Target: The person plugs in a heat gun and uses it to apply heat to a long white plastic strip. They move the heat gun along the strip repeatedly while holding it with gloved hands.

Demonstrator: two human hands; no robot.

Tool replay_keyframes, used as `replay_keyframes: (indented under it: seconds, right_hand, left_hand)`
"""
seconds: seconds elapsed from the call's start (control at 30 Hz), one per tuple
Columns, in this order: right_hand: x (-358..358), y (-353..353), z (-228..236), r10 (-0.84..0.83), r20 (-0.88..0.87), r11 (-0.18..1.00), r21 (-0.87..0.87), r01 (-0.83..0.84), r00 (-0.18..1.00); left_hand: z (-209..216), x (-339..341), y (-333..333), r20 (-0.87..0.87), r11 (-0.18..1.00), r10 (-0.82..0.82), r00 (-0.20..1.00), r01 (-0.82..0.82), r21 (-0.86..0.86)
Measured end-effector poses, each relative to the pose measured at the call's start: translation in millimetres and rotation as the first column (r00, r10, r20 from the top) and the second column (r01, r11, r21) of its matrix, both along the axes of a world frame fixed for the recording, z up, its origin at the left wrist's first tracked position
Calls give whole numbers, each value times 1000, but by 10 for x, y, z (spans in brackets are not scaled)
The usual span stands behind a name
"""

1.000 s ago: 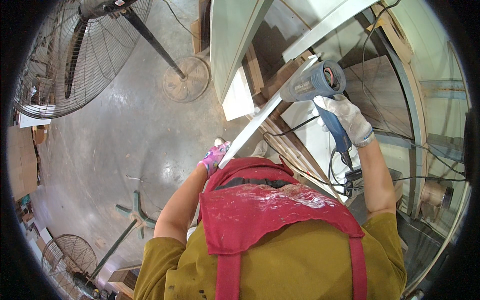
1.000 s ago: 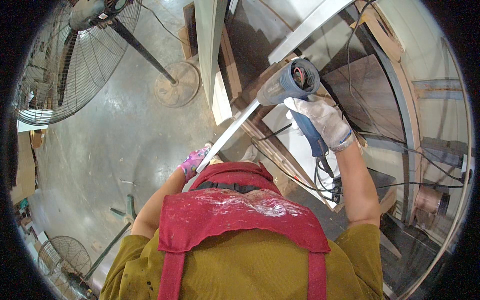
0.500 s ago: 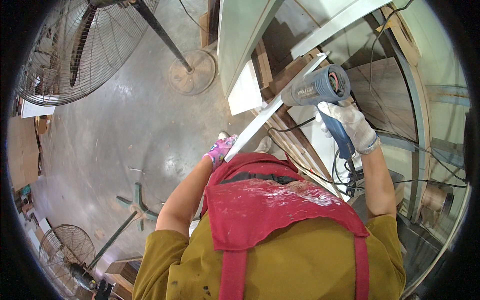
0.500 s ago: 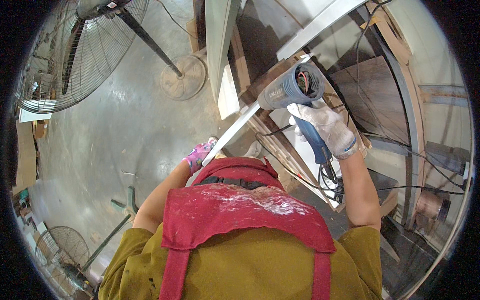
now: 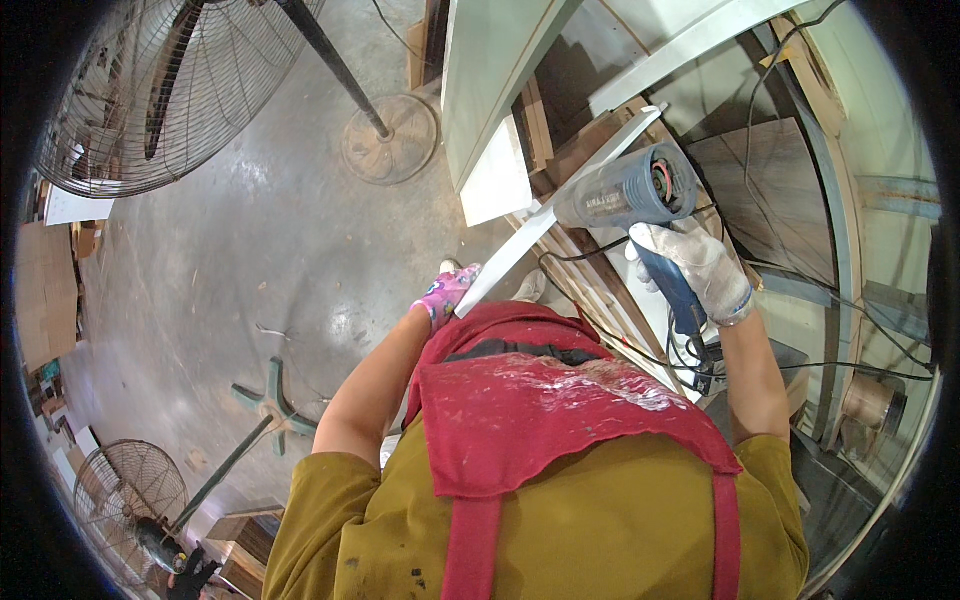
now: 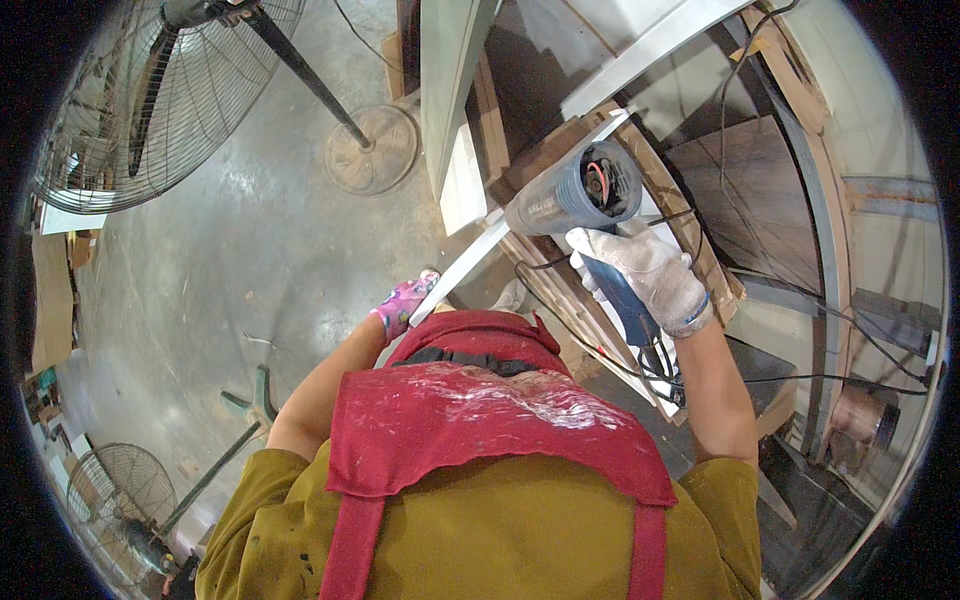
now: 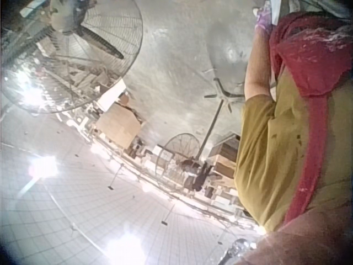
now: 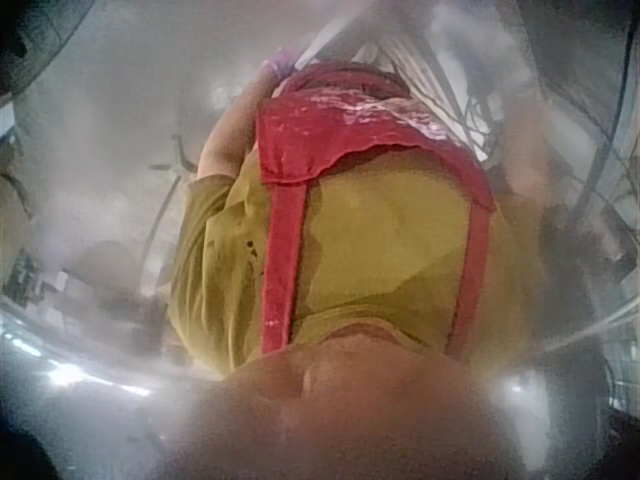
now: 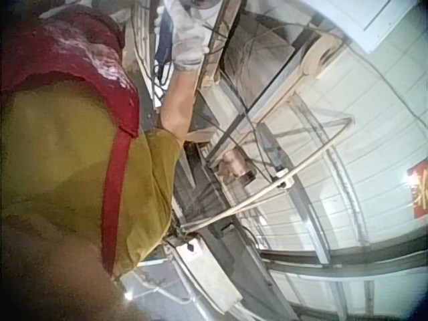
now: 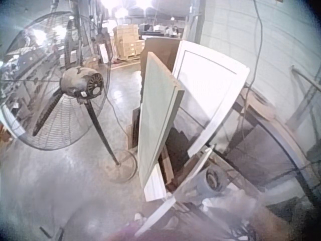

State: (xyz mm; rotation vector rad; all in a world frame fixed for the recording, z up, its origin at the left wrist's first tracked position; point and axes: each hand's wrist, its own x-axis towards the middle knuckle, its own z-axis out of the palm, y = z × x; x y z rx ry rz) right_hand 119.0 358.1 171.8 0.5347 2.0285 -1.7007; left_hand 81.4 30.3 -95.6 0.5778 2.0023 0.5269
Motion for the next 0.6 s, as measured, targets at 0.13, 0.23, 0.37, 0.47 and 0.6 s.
replay_keyframes:
  seconds: [0.13,0.23,0.37,0.47,0.6]
  right_hand:
    - [30,-95,70,-138,123,980,-124,153,983]
    - [28,-145,56,-133,181,971,-172,165,974]
    - [118,-180,21,-9,63,995,-98,15,998]
    - [166,-199,6,256,-102,964,97,-247,961]
    - [182,-311,26,143,-45,990,21,-142,989]
  left_hand:
    - [86,-9,11,66,992,121,990,-123,30]
    - [78,17,13,82,966,240,967,-246,79]
    - [51,26,-1,-10,990,107,994,-106,95]
    - [63,22,11,33,990,116,993,-118,75]
    - [82,51,-8,-82,989,81,993,-70,130]
